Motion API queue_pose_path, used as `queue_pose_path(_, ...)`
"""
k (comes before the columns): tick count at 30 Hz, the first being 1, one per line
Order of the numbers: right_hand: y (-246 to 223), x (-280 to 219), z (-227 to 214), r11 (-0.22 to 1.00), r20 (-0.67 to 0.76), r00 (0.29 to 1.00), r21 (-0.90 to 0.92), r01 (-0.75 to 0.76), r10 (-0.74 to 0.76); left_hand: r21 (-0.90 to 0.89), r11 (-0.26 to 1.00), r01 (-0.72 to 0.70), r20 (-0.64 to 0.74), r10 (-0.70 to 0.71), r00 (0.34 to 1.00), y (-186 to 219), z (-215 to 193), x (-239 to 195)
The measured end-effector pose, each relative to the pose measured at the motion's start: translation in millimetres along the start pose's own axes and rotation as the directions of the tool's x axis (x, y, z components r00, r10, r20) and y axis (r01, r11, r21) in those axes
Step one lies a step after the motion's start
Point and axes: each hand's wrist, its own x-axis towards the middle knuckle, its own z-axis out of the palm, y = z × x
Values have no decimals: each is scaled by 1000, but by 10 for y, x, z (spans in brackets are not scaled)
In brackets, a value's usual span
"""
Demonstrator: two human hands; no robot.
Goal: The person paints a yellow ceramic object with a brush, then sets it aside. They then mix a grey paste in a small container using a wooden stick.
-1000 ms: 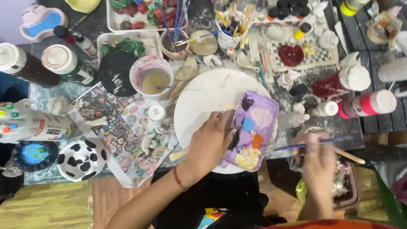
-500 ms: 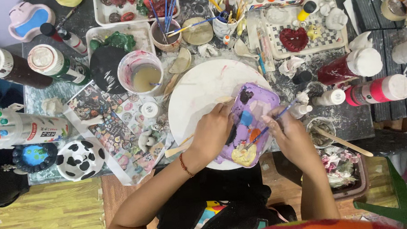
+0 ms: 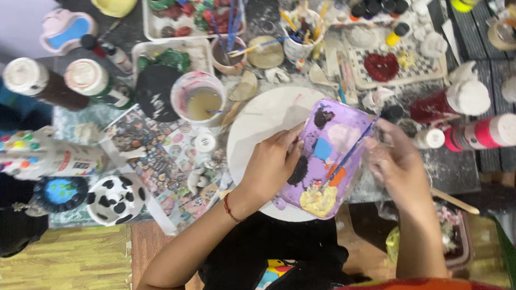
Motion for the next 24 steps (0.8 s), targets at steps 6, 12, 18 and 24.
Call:
queue_pose_path(6,-185,8,-85,981,-81,979,-64,184,-189,-5,995,-103,-36,102,994,117,-313,8)
queue_pose_path(12,-141,134,-193,995,257,966,-77,59,-37,178,966,-190,-31,199,980,67,-502,540)
queue_pose_path(18,-354,281,-208,982,189,979,-184,-42,77,89,984,-154,41,151,988,25,-373,1264)
queue_pose_path(24,-671,1015,-103,998,405,912,-38,-46,58,115,989,-97,-54,104,993,-426,-393,1744)
